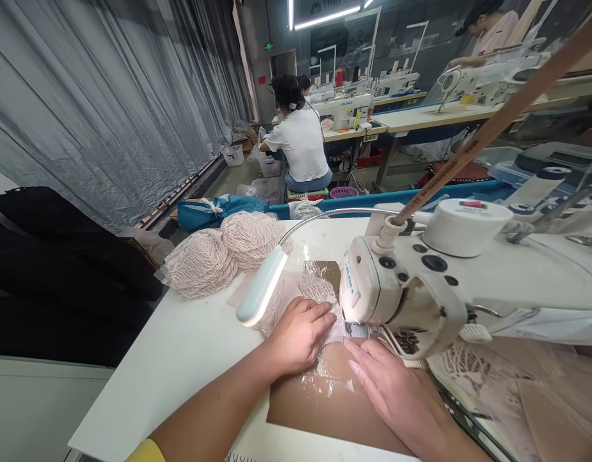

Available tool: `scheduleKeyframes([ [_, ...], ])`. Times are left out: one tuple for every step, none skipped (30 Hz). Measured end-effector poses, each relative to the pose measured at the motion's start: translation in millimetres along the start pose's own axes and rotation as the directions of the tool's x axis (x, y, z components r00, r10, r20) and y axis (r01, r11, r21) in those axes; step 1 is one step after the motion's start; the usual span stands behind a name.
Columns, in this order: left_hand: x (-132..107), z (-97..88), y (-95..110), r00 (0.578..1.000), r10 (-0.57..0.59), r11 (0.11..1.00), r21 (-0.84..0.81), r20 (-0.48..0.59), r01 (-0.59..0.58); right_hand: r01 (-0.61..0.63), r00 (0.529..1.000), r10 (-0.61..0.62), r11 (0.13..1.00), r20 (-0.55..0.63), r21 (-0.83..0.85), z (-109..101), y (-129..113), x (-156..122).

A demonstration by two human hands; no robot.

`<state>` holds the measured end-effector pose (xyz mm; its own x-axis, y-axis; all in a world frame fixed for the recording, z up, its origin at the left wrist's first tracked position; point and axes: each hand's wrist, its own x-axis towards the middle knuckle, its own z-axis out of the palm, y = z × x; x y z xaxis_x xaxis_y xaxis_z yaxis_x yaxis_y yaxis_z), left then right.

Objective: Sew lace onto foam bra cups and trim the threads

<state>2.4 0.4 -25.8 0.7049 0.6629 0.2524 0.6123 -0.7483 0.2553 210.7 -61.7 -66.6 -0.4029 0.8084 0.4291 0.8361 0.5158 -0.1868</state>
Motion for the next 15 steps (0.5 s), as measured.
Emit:
scheduleKeyframes([
  [-0.5,-1.0,0.1,1.0,0.0,1.0,-0.009,-0.019,0.0,0.005,1.0,-0.005,1.0,0.018,0.004,-2.7,-0.1,1.9],
  [-1.2,-2.0,0.5,0.999,-0.002,1.0,-0.021,-0.036,0.002,0.013,0.999,-0.014,1.0,0.042,0.009,-6.4,-0.4,4.3],
  [-2.0,-2.8,1.1,0.999,-0.009,0.999,-0.034,-0.053,0.007,0.021,0.997,-0.022,1.0,0.07,0.013,-10.8,-0.7,6.8],
  [-2.9,-3.2,1.8,0.998,-0.017,0.999,-0.048,-0.067,0.014,0.03,0.995,-0.031,0.999,0.097,0.017,-15.5,-0.8,9.0],
  [-3.8,-3.1,2.3,0.996,-0.026,0.998,-0.063,-0.081,0.021,0.036,0.992,-0.038,0.999,0.117,0.02,-20.2,-0.4,10.4],
  [-4.6,-2.5,2.6,0.995,-0.035,0.997,-0.079,-0.093,0.027,0.04,0.99,-0.042,0.999,0.132,0.017,-24.7,0.6,10.6],
  [-5.3,-1.6,2.4,0.994,-0.051,0.994,-0.102,-0.1,0.041,0.045,0.989,-0.046,0.999,0.144,0.005,-29.0,2.4,9.4],
  [-5.8,-0.4,1.7,0.992,-0.076,0.989,-0.131,-0.104,0.062,0.051,0.986,-0.048,0.999,0.159,-0.015,-33.2,5.0,6.7],
  [-6.0,0.6,0.5,0.989,-0.105,0.983,-0.16,-0.105,0.088,0.053,0.984,-0.044,0.998,0.174,-0.044,-37.5,8.3,2.6],
  [-6.3,1.2,-1.1,0.985,-0.136,0.976,-0.187,-0.103,0.115,0.058,0.982,-0.043,0.995,0.183,-0.078,-42.0,12.4,-2.7],
  [-6.6,1.1,-2.9,0.981,-0.166,0.967,-0.21,-0.101,0.142,0.05,0.982,-0.028,0.992,0.185,-0.117,-46.7,16.8,-9.0],
  [-7.3,0.0,-4.4,0.977,-0.19,0.96,-0.227,-0.097,0.164,0.046,0.983,-0.018,0.987,0.181,-0.151,-51.5,21.4,-15.9],
  [-8.6,-2.1,-5.3,0.976,-0.2,0.955,-0.241,-0.088,0.174,0.044,0.985,-0.012,0.982,0.172,-0.182,-55.8,26.0,-22.9],
  [-10.6,-5.0,-5.0,0.978,-0.194,0.951,-0.257,-0.07,0.17,0.027,0.987,0.006,0.978,0.159,-0.207,-59.4,30.4,-29.9],
  [-13.6,-8.7,-3.3,0.984,-0.175,0.947,-0.28,-0.041,0.157,0.008,0.991,0.021,0.977,0.134,-0.215,-61.8,34.5,-36.6],
])
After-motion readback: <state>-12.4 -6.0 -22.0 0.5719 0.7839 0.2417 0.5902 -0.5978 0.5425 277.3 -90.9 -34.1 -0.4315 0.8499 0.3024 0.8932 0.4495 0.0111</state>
